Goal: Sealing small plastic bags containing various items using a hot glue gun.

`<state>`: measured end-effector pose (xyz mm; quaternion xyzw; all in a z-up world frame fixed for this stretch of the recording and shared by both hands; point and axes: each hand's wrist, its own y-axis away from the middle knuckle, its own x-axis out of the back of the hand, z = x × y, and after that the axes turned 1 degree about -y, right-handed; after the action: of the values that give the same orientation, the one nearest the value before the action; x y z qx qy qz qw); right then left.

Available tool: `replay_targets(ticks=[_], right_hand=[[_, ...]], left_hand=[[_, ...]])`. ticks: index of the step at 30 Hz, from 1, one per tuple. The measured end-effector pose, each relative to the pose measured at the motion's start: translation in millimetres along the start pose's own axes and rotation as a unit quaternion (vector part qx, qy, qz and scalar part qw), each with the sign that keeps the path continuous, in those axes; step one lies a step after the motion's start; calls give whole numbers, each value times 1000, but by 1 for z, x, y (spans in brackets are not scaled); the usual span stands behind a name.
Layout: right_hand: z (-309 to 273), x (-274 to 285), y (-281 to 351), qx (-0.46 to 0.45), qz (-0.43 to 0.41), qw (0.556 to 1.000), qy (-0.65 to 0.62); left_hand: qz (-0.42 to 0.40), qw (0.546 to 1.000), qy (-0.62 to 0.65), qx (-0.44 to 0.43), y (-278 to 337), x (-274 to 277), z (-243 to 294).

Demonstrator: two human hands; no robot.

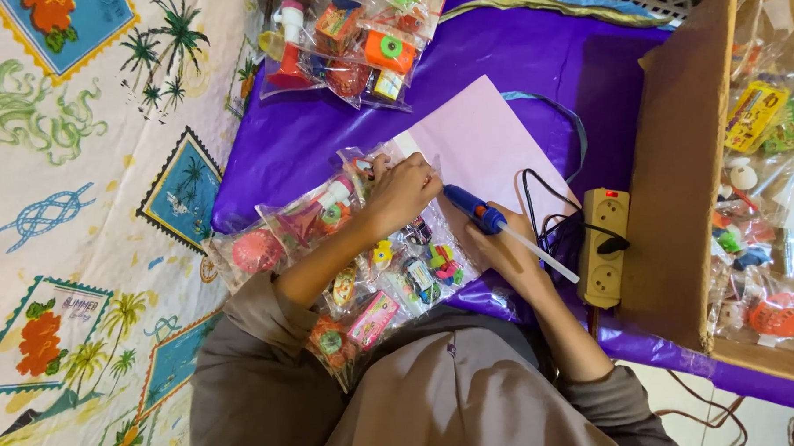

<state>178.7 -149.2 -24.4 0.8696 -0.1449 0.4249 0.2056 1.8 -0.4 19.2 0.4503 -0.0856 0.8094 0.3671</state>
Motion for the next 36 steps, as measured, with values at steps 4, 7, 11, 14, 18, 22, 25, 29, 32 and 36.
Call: replay_targets(ticks=[4, 7, 11, 14, 18, 22, 25, 29, 32, 36], right_hand=[[8, -7, -4, -12, 5, 1000, 9], [10, -7, -3, 5, 9, 1000, -12], [11, -11, -3, -4, 33, 999, -22], [9, -5, -3, 20, 41, 999, -30], [14, -4, 1, 40, 30, 999, -21], [12, -3, 2, 36, 34, 999, -12], [15, -3, 0, 30, 35, 999, -11], [-6, 23, 2, 12, -12, 1000, 1], [-41, 63, 7, 1, -86, 996, 23], [-97, 111, 14, -7, -149, 985, 84]], left_hand=[[6, 1000, -5, -2, 2, 4, 4], [18, 1000, -5, -6, 2, 1, 4], [14, 1000, -12, 0, 0, -1, 2], [17, 1000, -10, -1, 0, 3, 2], [28, 999, -15, -3, 0, -4, 1], [24, 999, -22, -6, 0, -6, -2], [24, 999, -24, -11, -2, -6, -3], [28, 999, -23, -9, -1, -6, -2], [28, 999, -18, -9, -2, -6, -3], [29, 999, -24, -12, -2, -6, -2]])
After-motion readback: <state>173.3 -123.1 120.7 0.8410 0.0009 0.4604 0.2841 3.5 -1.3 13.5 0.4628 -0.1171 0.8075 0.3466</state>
